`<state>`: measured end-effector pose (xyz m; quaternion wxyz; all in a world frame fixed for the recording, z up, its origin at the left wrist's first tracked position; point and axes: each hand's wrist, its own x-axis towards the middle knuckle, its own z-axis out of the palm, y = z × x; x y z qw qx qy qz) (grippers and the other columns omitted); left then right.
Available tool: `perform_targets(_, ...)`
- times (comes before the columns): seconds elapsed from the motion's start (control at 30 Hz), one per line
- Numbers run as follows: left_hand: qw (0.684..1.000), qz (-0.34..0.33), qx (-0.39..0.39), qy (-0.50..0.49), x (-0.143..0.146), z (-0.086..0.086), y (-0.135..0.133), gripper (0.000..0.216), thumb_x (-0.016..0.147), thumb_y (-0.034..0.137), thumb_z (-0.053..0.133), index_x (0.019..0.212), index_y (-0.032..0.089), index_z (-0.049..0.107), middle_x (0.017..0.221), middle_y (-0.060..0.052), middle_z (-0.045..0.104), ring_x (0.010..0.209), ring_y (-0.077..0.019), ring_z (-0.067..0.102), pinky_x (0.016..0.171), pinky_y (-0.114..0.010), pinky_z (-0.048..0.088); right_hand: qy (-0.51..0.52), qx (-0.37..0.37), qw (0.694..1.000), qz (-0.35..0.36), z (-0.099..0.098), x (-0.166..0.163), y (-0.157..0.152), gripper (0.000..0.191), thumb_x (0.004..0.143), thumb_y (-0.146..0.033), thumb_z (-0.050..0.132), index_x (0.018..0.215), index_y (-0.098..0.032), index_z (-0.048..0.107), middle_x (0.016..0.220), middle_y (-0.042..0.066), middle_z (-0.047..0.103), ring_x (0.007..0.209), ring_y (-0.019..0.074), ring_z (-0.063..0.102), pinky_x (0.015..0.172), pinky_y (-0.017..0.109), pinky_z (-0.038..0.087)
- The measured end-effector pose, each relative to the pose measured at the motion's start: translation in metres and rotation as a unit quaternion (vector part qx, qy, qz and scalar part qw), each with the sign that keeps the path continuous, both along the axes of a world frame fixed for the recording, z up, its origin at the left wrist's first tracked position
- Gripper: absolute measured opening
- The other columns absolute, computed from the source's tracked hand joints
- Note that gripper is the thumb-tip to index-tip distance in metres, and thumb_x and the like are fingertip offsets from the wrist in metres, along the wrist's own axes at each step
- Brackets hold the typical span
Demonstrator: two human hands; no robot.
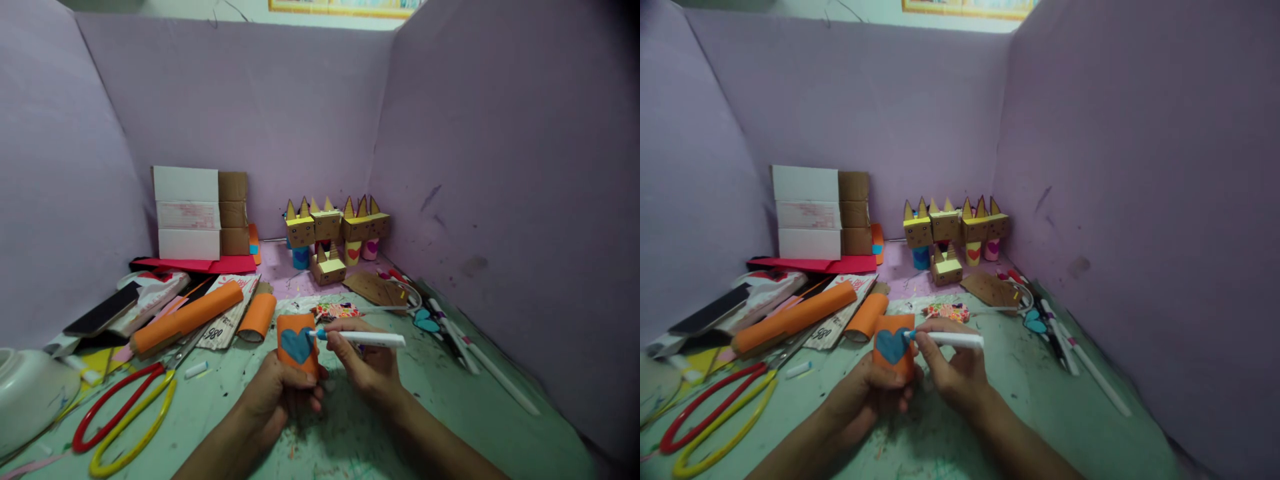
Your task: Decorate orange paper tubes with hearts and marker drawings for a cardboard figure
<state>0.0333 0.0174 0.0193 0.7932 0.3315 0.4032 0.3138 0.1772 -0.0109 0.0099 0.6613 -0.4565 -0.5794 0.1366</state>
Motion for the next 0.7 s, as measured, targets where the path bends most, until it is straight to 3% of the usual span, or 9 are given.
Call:
perform_targets(0.4,0.999,-0.026,0.017,-0.017,-0.0050,-0.0034,0.0013,0.026,0.052,0.002,0.063,0.078,0.007,0.067,0.063,-0.006,0.068,0.048,-0.0133,0.058,0.042,-0.023,0.047,-0.003,0.001,1.000,0.002,-0.0022,-0.0001,-0.0013,0.008,0.080,-0.024,0.065,0.077,-0.021,0.071,0.063,0.003,0.070,0.056,0.0171,0.064,0.053,0.028,0.051)
perform_targets(0.57,1.000,-0.023,0.006,-0.012,-0.0049,-0.0056,0.0035,0.027,0.054,0.003,0.065,0.080,0.009,0.063,0.065,-0.006,0.068,0.048,-0.0137,0.058,0.043,-0.024,0.047,0.084,-0.003,0.996,0.027,-0.0067,0.0038,0.0028,0.013,0.085,-0.030,0.062,0.091,-0.023,0.071,0.063,0.001,0.069,0.054,0.0147,0.062,0.050,0.025,0.050)
perform_targets(0.7,0.999,-0.024,0.020,-0.006,-0.0054,-0.0084,0.0061,0.028,0.055,0.003,0.066,0.082,0.009,0.062,0.065,-0.005,0.068,0.047,-0.0127,0.058,0.043,-0.023,0.046,0.159,-0.073,0.984,0.029,-0.0046,0.0058,0.0070,0.026,0.087,-0.040,0.059,0.104,-0.022,0.066,0.071,0.003,0.071,0.063,0.0165,0.065,0.060,0.029,0.053)
